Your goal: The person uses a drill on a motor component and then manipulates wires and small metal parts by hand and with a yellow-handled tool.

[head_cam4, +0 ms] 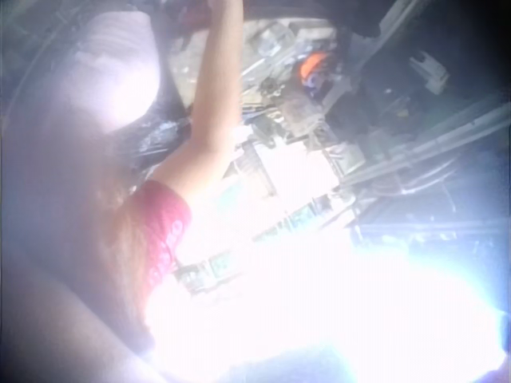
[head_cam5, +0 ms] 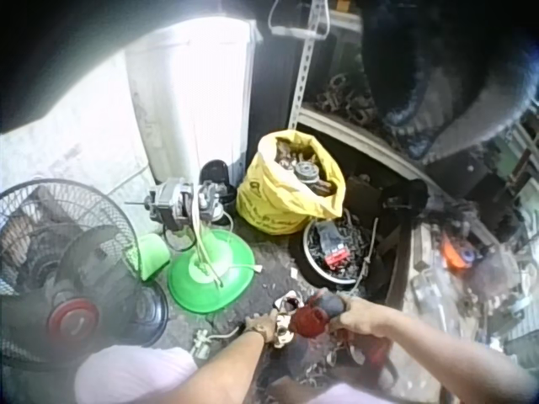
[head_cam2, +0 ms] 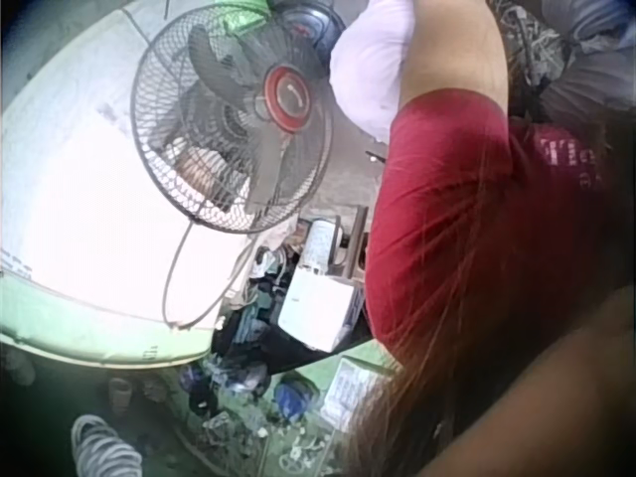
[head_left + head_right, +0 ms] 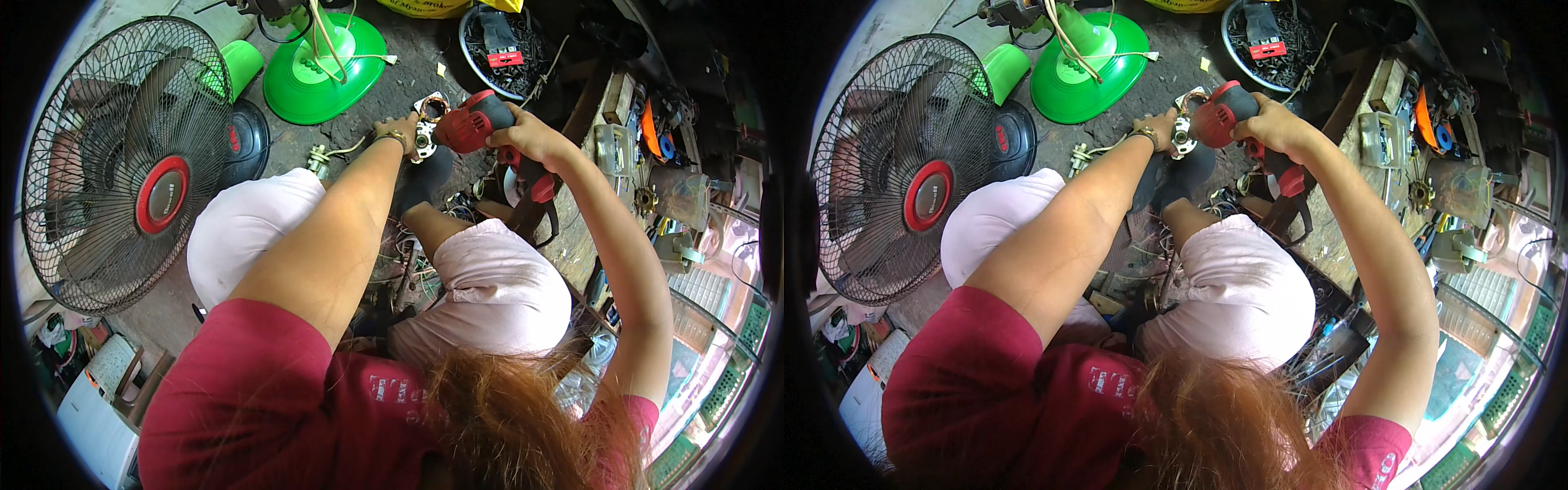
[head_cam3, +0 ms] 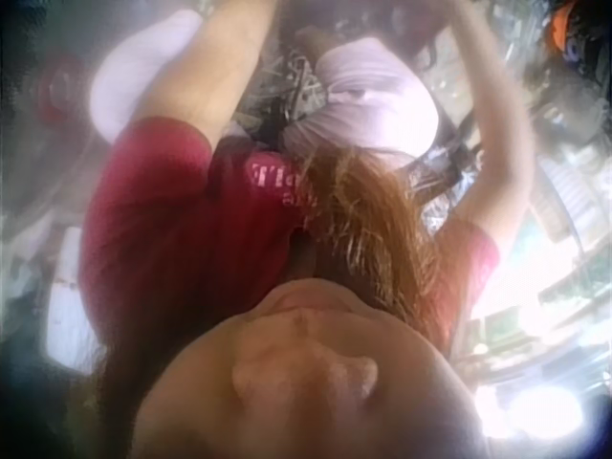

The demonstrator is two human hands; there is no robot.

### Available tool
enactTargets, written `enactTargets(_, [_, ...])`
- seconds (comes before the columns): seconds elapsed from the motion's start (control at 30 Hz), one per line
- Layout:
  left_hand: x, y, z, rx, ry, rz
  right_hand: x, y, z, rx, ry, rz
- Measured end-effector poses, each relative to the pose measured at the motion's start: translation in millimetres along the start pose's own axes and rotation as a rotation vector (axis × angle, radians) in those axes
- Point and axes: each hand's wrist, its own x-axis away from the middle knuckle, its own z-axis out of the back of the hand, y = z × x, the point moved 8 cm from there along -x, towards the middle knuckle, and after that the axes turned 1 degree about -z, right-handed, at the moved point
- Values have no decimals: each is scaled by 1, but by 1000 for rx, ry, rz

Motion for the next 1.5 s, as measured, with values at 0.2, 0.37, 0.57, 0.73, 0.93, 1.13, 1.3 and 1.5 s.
enactTargets(0.2, [-1, -1, 1, 7, -37, 1, 14, 12, -2, 69, 69, 120])
enactTargets(0.37, [0, -1, 2, -2, -40, 6, 16, 17, -8, 195, 60, 86])
enactTargets(0.57, [1, 4, 1, -7, -32, -21, 24, 1, -13, 272, 48, 126])
enactTargets(0.73, [-1, 4, 2, -46, -97, -8, 13, 26, 0, 90, 89, 129])
enactTargets(0.93, [-5, 0, -1, -31, -113, -14, 11, 26, -4, -38, 26, 68])
enactTargets(1.13, [-13, -7, -3, -25, -138, -35, 18, 29, -6, -255, -54, 18])
enactTargets(1.3, [-9, 1, -2, -34, -133, -61, 33, 24, -9, -176, -47, -16])
enactTargets(1.5, [-11, 6, 1, -21, -158, -68, 25, 26, -3, -83, -8, 12])
